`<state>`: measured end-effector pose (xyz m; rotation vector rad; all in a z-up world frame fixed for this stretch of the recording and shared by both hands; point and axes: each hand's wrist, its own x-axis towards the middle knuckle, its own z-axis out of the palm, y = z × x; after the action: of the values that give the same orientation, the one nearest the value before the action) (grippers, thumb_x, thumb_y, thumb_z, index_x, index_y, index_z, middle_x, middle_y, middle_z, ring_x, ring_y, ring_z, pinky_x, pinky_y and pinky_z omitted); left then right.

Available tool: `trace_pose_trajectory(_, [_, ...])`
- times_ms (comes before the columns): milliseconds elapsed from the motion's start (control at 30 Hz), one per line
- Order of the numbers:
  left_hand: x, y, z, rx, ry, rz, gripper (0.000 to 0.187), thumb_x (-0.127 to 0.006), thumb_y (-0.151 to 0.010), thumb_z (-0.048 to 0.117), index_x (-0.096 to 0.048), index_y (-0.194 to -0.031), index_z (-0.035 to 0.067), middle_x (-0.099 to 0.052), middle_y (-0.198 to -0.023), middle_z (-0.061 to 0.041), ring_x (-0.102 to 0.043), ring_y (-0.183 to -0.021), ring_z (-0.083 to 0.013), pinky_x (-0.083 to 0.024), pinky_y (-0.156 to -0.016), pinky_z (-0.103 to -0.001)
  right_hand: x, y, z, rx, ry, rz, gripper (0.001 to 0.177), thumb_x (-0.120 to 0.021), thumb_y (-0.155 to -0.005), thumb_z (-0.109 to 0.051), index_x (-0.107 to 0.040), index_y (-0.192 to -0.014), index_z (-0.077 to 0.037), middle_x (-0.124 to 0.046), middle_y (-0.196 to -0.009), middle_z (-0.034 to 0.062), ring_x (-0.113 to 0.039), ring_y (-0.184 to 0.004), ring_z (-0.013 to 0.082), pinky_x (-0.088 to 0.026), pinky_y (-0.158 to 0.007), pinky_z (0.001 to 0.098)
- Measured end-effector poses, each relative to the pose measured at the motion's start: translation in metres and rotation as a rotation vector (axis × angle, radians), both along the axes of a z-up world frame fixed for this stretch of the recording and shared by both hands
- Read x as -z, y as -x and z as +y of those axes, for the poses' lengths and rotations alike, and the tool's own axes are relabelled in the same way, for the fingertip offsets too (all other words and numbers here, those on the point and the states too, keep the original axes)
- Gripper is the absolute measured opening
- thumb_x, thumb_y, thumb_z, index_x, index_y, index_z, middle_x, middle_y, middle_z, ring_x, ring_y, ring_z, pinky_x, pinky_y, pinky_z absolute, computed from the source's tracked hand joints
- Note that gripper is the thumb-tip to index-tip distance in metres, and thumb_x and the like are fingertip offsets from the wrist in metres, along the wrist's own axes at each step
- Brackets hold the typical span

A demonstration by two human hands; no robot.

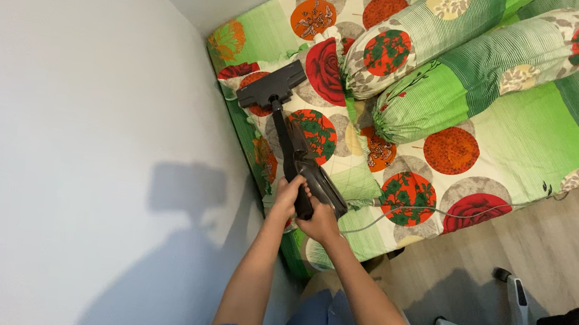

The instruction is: The person uses a vacuum to clean the surface of a bed, including pillows and bolsters, before folding a pink cloth and placing it on the bed.

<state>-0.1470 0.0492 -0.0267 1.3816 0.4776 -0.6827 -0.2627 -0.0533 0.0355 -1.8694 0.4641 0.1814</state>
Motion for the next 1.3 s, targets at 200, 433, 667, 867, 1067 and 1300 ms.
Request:
trace_pose_trajectory(200, [-0.025,0.024,-0.009,-0.004,-0.075,-0.004,0.012,-0.065,-0.088,0.008,-0.059,-0.083,-0.002,-0.060,-0.068,-0.006,-0.061,-0.055,-0.0176,-0.054,-0.053,-0.036,0.003,0.020,0.002,0.025,-0.043,-0.004,0.044,-0.078,-0.071,-0.024,-0.069,-0.107,-0.001,-0.075,-0.089,0.0209,-0.074,-0.082,0.0360,-0.058,-0.074,0.0452])
trace_pose_trajectory(433, [-0.038,0.035,-0.018,0.007,-0.105,0.001,0.013,-0.064,-0.090,0.007,-0.055,-0.085,0.000,-0.059,-0.071,-0.007,-0.061,-0.057,-0.0179,-0.056,-0.054,-0.037,0.013,0.030,0.002,0.025,-0.011,-0.066,0.036,-0.079,-0.071,-0.021,-0.068,-0.098,0.000,-0.075,-0.086,0.0198,-0.075,-0.077,0.0345,-0.058,-0.069,0.0437])
trace_pose_trajectory(667, [-0.016,0.059,-0.018,-0.002,-0.085,0.022,0.013,-0.064,-0.087,0.007,-0.052,-0.087,0.000,-0.058,-0.069,-0.006,-0.061,-0.057,-0.0182,-0.055,-0.052,-0.036,0.013,0.056,-0.004,0.061,-0.028,-0.037,0.035,-0.077,-0.065,-0.017,-0.064,-0.092,0.001,-0.073,-0.083,0.0241,-0.072,-0.079,0.0403,-0.056,-0.068,0.0470])
trace_pose_trajectory(867, [0.010,0.090,-0.014,-0.013,-0.095,0.033,0.016,-0.065,-0.088,0.007,-0.052,-0.086,-0.002,-0.058,-0.070,-0.007,-0.060,-0.055,-0.0190,-0.054,-0.050,-0.037,0.016,0.085,-0.005,0.078,-0.010,-0.034,0.036,-0.077,-0.064,-0.018,-0.065,-0.092,0.000,-0.072,-0.085,0.0243,-0.071,-0.083,0.0422,-0.056,-0.070,0.0482])
trace_pose_trajectory(1067, [0.006,0.093,-0.012,-0.029,-0.128,0.065,0.016,-0.066,-0.087,0.008,-0.052,-0.084,0.000,-0.058,-0.071,-0.008,-0.060,-0.057,-0.0187,-0.054,-0.052,-0.037,-0.001,0.086,-0.005,0.046,-0.010,0.121,0.039,-0.078,-0.064,-0.021,-0.067,-0.098,-0.003,-0.074,-0.087,0.0219,-0.071,-0.084,0.0401,-0.056,-0.072,0.0484])
trace_pose_trajectory(1300, [-0.006,0.093,-0.012,0.034,-0.152,0.060,0.019,-0.064,-0.091,0.010,-0.051,-0.085,-0.001,-0.058,-0.073,-0.008,-0.061,-0.060,-0.0184,-0.055,-0.055,-0.038,-0.002,0.087,-0.005,0.023,-0.082,0.114,0.037,-0.075,-0.063,-0.019,-0.067,-0.095,-0.002,-0.075,-0.083,0.0180,-0.075,-0.077,0.0351,-0.057,-0.070,0.0450])
